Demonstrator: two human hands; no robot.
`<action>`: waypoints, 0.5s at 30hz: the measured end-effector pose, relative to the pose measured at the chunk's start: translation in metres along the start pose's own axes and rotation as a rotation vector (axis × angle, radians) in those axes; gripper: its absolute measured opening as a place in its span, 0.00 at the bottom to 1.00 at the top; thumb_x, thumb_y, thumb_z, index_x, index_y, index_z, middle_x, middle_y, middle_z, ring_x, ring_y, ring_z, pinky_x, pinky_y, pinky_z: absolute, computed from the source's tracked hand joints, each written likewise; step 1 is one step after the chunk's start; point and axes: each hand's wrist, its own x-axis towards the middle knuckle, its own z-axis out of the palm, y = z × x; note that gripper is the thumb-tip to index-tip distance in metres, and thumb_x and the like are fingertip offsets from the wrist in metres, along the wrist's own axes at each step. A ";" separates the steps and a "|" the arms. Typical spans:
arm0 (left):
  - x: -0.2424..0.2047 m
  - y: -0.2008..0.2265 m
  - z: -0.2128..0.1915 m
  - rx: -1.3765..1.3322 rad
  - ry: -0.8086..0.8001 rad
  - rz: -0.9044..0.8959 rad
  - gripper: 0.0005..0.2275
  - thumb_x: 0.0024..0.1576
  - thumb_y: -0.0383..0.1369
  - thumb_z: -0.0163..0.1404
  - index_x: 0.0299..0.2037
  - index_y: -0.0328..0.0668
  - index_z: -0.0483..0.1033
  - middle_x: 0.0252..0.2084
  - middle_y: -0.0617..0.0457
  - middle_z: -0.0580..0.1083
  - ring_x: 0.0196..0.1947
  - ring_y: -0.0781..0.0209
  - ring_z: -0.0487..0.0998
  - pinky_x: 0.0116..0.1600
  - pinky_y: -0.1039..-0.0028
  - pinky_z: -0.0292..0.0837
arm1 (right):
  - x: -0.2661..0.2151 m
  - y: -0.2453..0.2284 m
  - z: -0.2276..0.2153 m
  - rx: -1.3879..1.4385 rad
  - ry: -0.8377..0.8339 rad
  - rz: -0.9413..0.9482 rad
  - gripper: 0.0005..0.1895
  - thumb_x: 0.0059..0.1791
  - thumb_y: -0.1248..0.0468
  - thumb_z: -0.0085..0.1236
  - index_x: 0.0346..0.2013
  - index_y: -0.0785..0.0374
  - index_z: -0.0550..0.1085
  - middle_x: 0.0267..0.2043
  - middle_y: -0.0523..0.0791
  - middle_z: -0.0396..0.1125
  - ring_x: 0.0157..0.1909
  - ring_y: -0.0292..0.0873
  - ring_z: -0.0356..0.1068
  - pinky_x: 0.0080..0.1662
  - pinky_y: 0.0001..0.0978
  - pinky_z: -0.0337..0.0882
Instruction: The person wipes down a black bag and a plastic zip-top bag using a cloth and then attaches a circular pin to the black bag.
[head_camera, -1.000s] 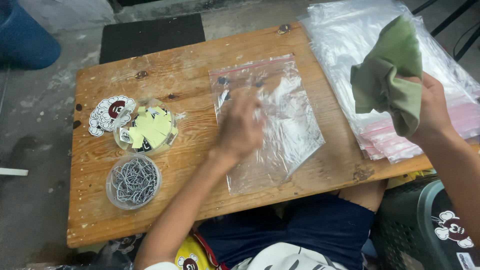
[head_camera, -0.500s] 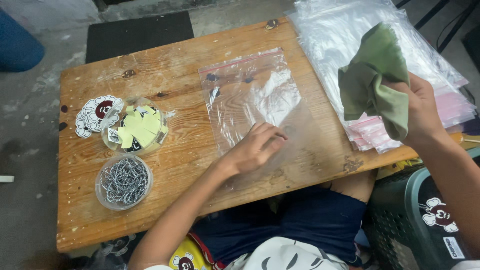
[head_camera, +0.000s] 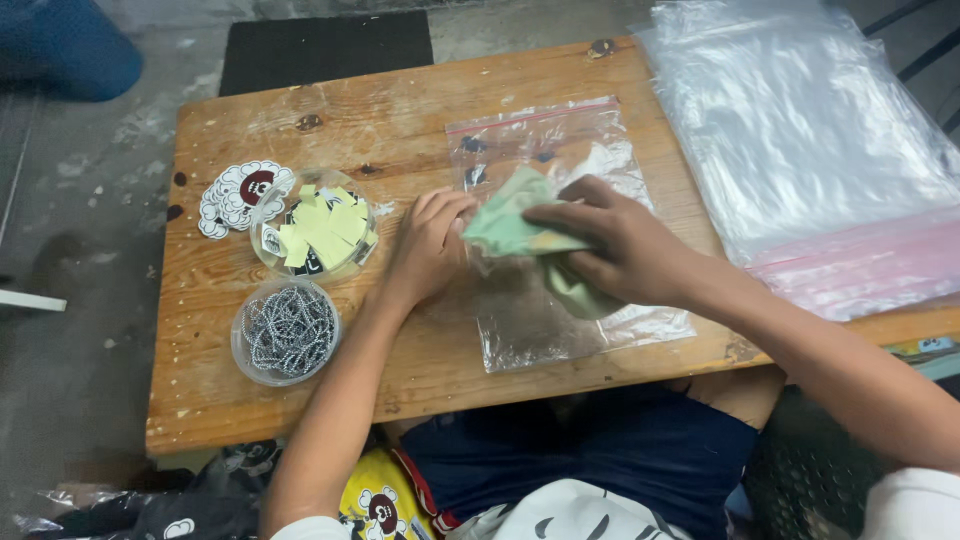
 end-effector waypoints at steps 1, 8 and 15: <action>-0.002 0.008 -0.006 -0.001 0.002 -0.009 0.15 0.63 0.31 0.38 0.55 0.42 0.75 0.53 0.48 0.74 0.62 0.44 0.68 0.67 0.55 0.60 | 0.012 0.009 0.019 0.002 -0.009 -0.001 0.30 0.42 0.73 0.56 0.60 0.58 0.74 0.48 0.59 0.67 0.46 0.71 0.71 0.47 0.64 0.72; -0.003 0.023 -0.021 -0.145 0.000 -0.067 0.22 0.64 0.36 0.34 0.68 0.35 0.59 0.58 0.37 0.73 0.63 0.35 0.68 0.66 0.50 0.60 | 0.015 0.020 0.118 -0.413 0.039 -0.506 0.29 0.38 0.59 0.66 0.53 0.59 0.74 0.50 0.55 0.62 0.46 0.62 0.68 0.42 0.49 0.72; 0.002 0.061 -0.054 -0.151 -0.268 -0.133 0.42 0.58 0.64 0.27 0.73 0.35 0.47 0.70 0.29 0.59 0.74 0.30 0.48 0.74 0.41 0.36 | -0.039 0.003 0.101 -0.224 -0.169 -0.700 0.23 0.45 0.60 0.60 0.54 0.63 0.73 0.45 0.53 0.63 0.39 0.55 0.66 0.35 0.42 0.67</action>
